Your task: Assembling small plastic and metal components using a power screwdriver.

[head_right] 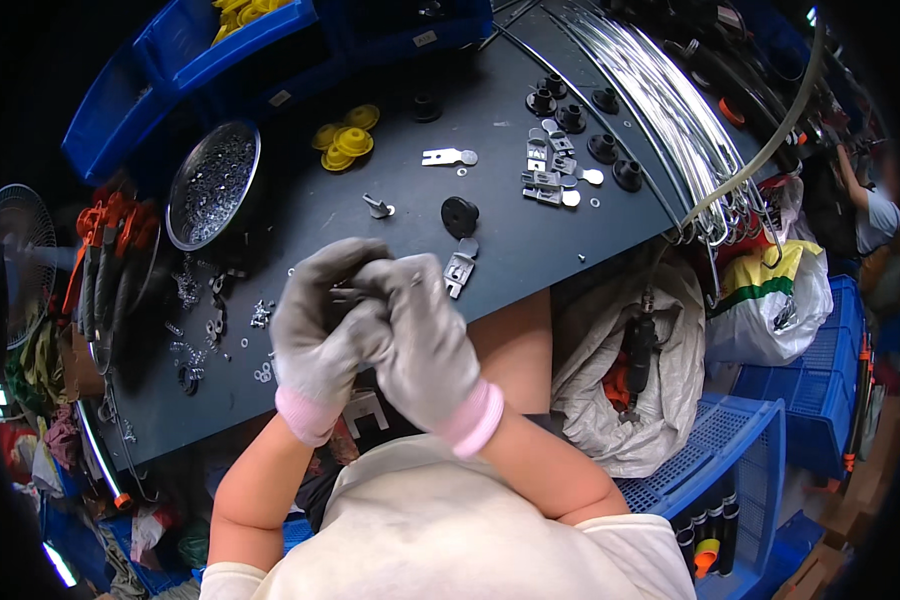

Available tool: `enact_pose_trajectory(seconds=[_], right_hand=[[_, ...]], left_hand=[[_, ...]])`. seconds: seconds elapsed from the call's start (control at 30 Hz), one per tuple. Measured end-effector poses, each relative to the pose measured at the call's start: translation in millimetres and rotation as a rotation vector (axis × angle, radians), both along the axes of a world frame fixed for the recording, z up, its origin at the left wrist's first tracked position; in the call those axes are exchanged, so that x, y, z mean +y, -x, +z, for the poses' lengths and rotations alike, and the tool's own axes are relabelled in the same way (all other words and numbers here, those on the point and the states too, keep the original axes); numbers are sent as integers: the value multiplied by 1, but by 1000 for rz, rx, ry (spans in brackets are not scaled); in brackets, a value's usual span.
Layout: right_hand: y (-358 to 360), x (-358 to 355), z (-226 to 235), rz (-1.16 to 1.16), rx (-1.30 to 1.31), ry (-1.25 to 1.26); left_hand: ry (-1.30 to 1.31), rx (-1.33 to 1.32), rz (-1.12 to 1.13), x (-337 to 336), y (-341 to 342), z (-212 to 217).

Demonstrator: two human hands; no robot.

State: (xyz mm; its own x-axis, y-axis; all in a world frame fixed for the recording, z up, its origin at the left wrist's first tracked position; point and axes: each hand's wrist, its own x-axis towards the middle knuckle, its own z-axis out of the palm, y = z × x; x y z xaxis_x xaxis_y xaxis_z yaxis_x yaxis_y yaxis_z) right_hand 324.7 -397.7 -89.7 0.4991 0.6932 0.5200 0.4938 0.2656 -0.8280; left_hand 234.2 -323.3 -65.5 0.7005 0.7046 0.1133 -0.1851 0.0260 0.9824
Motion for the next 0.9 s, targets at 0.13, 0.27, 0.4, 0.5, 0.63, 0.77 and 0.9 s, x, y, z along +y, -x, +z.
enact_pose_trajectory(seconds=[0.13,0.27,0.4,0.5,0.63,0.77,0.9], right_hand=[[-39,-6,-4,-88,0,95],[-123,-14,-16,-436,-36,274],[-156,-15,-27,-496,-162,615],[-141,9,-19,-756,-704,873],[-149,70,-20,-434,-903,503],[-167,102,-17,-203,-997,914],[-146,83,9,-98,-663,601]], left_hand=[[-212,216,-165,28,-22,-20],[-221,280,-123,63,-44,1],[-997,557,-103,111,-56,-38],[-931,592,-14,117,-51,-53],[-284,369,33,107,-49,-44],[186,135,22,88,-36,-14],[265,48,7,77,-13,-2]])
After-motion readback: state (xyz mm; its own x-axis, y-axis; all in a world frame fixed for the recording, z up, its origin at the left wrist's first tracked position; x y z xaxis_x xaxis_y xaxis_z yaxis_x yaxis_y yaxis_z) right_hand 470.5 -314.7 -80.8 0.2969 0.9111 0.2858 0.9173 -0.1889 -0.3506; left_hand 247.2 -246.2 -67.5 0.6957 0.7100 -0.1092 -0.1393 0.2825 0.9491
